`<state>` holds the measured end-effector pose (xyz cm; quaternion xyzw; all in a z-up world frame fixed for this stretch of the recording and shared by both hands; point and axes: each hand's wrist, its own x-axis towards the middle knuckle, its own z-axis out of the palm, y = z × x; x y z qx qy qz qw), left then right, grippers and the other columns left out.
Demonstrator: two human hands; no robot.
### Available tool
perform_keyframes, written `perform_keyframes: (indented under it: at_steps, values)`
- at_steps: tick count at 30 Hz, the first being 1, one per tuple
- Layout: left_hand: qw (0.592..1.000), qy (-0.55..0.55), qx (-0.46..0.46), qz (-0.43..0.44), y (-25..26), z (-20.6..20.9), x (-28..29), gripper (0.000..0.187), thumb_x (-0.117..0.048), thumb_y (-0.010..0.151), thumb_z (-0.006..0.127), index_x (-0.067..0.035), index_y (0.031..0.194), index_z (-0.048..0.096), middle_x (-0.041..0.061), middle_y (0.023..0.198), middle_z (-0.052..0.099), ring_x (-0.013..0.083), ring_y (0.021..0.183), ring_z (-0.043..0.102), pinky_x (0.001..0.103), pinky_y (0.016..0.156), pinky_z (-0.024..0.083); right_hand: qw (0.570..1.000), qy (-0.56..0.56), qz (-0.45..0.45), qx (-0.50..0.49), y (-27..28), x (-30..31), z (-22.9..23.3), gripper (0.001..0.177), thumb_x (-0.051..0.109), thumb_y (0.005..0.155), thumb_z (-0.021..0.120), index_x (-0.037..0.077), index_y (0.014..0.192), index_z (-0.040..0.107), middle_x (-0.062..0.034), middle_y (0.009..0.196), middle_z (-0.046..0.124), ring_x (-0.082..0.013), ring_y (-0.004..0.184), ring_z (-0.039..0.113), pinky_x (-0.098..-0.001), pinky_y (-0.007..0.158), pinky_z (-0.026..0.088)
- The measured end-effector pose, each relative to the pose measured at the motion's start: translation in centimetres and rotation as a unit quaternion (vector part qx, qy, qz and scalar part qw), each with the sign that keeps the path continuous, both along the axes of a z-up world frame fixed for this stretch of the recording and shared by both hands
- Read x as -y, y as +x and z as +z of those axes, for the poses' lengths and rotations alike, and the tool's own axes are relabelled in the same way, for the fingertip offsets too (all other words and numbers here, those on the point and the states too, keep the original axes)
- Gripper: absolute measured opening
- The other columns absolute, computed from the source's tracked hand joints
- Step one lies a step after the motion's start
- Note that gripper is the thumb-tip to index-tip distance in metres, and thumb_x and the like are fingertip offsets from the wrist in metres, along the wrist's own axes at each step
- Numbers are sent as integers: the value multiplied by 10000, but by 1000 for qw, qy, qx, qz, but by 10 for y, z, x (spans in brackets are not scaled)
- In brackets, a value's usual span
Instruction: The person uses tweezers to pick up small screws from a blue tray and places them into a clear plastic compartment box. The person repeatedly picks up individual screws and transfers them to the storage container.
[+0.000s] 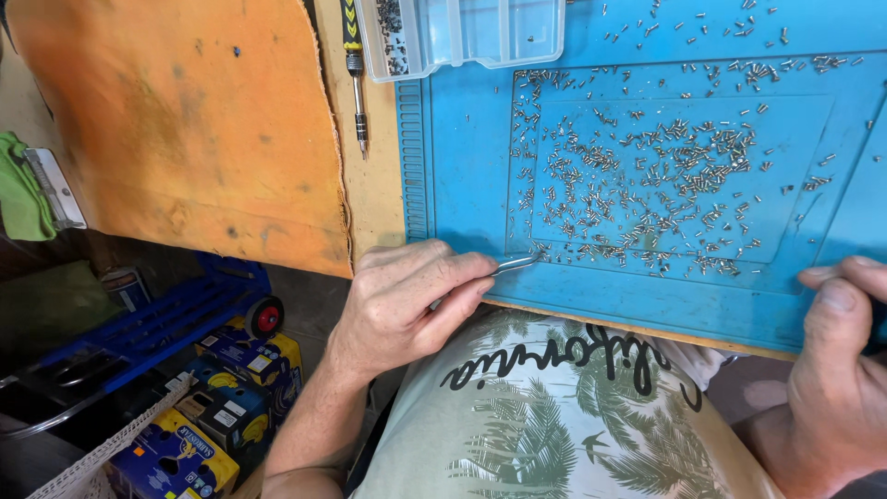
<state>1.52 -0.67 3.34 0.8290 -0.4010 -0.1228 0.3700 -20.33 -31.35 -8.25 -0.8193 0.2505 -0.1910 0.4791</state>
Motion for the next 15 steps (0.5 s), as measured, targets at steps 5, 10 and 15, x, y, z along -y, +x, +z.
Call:
perform_keyframes:
  at_steps: [5, 10, 15]
  values:
    - [1000, -18, -14, 5, 2, -3, 0, 61, -26, 1107, 740, 27, 1136, 740, 92, 786, 607, 242, 646, 566, 374, 622, 449, 1000, -4, 18, -9, -5, 6, -5, 121, -168, 1514, 568, -282, 1487, 599, -403, 1325, 693, -502, 1283, 718, -618, 1372, 541]
    - [995, -16, -64, 76, -4, -4, -4, 130, -139, 1082, 755, -16, 1116, 781, 63, 884, 788, 185, 651, 665, 327, 648, 526, 1000, 5, 3, -3, -1, 1, -2, 97, -174, 1511, 573, -265, 1485, 591, -403, 1329, 689, -492, 1273, 714, -607, 1368, 540]
    - [889, -137, -377, 222, -18, 0, 1, 143, -83, 1099, 705, 30, 1183, 733, 55, 608, 681, 82, 465, 579, 195, 480, 453, 999, 31, 0, -17, -12, 8, -14, 149, -104, 1518, 561, -236, 1582, 583, -371, 1346, 694, -468, 1359, 685, -587, 1430, 519]
